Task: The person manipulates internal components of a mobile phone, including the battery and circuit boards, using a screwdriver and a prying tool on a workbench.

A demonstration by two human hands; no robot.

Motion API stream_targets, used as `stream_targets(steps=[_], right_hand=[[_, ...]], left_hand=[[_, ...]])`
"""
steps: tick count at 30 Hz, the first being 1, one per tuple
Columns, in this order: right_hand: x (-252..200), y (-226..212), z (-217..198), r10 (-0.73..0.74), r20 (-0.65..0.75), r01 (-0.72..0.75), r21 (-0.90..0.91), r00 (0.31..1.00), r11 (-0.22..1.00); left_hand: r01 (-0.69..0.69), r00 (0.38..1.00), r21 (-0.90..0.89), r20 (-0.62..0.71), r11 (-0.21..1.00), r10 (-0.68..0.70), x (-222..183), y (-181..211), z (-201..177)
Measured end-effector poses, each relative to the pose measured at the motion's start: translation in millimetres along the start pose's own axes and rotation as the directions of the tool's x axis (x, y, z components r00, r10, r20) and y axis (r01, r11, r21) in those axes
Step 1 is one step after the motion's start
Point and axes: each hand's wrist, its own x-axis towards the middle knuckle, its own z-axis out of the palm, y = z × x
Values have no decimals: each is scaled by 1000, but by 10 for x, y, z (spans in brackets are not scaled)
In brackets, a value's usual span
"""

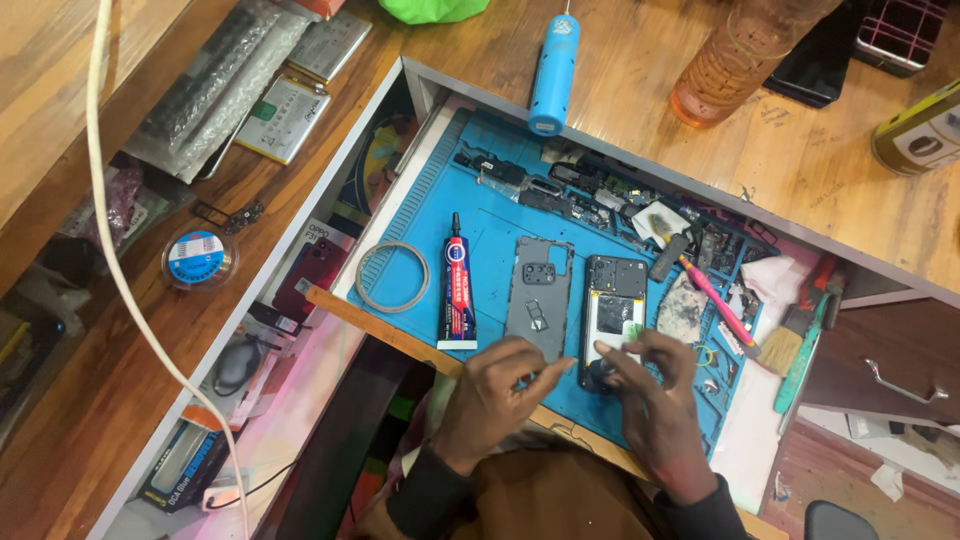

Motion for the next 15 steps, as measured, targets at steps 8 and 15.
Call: stream_targets(steps=[8,15], right_hand=[[-23,8,5,74,48,-76,44,996,996],[-44,51,5,146,67,-133,-166,987,977]], left_hand=[[213,975,85,-79,973,-207,284,-84,-238],[173,984,212,2,962,-177,624,-198,-178]])
